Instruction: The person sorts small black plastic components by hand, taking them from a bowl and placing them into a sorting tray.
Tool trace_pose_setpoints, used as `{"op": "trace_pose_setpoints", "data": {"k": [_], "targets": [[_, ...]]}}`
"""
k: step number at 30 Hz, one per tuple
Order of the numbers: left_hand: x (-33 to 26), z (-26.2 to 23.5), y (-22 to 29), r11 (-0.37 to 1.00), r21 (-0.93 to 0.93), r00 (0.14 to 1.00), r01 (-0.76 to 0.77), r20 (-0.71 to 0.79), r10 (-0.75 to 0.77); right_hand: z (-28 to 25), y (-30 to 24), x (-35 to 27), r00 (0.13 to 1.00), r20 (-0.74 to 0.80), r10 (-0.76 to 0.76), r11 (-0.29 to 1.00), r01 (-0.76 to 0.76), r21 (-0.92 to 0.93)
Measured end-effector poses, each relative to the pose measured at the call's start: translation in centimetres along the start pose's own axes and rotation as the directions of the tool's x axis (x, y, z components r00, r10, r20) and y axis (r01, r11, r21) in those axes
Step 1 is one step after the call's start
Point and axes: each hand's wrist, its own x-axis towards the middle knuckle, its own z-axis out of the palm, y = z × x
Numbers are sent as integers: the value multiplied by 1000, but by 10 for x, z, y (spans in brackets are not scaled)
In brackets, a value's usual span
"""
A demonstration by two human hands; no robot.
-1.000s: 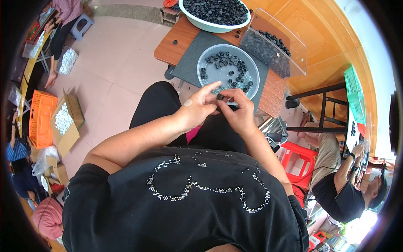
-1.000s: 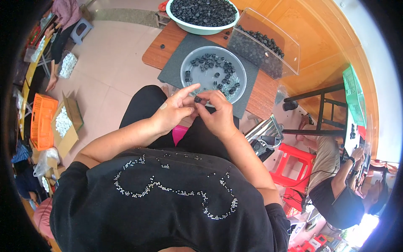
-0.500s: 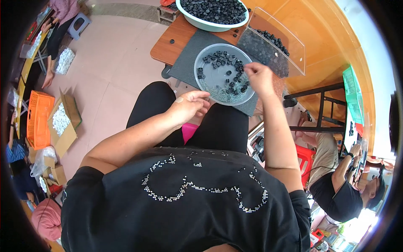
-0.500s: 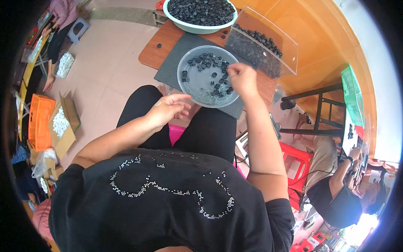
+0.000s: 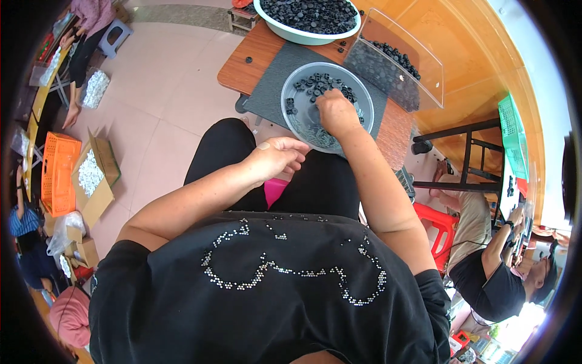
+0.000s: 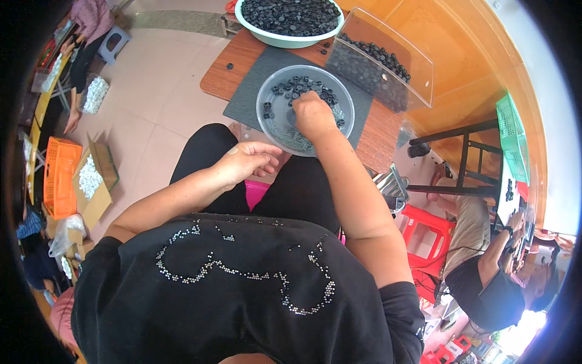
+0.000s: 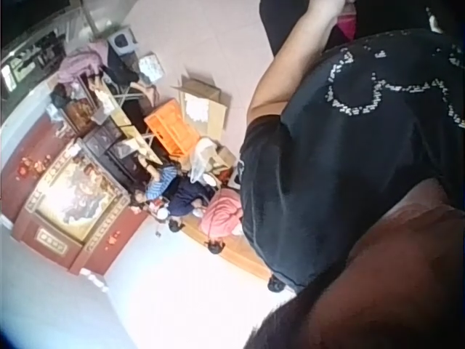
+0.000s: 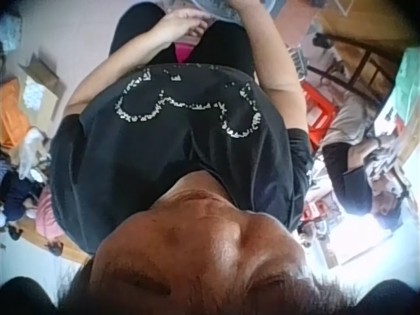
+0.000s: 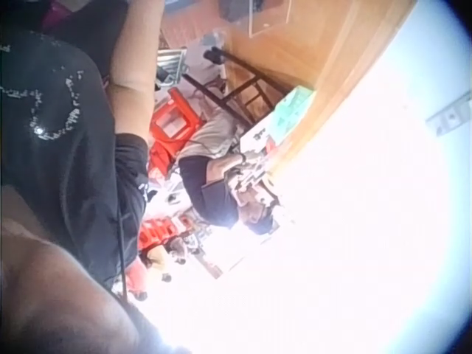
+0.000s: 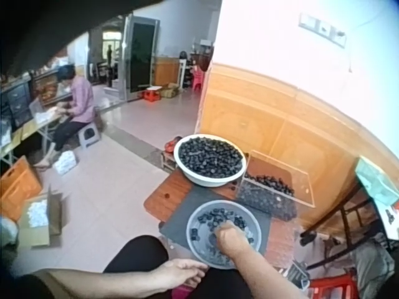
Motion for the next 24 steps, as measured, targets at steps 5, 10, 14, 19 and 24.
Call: {"op": "trace_pose_setpoints", "data": {"k": [5,10,14,19,24], "targets": [[3,-3,-5,1000,-15,1000,-14,12,15,7,9,-6,988,-138,68,994,-55,93],[1,-5,-2,1000,-30,1000,-2,-9,2,-9,45,-18,800,-42,599,580,-397,712],[2,-2,-2,999,-34,1000,11,-18,-11,-13,45,-22,813,69,578,579,-469,667],[3,-4,-3,1000,-16,1000,-16,-3,16,-8,32,-19,875,-144,463,812,-352,466],[2,-7,-3,999,-30,999,-33,-1,33,-7,24,-16,950,-73,305,933,-282,224]]}}
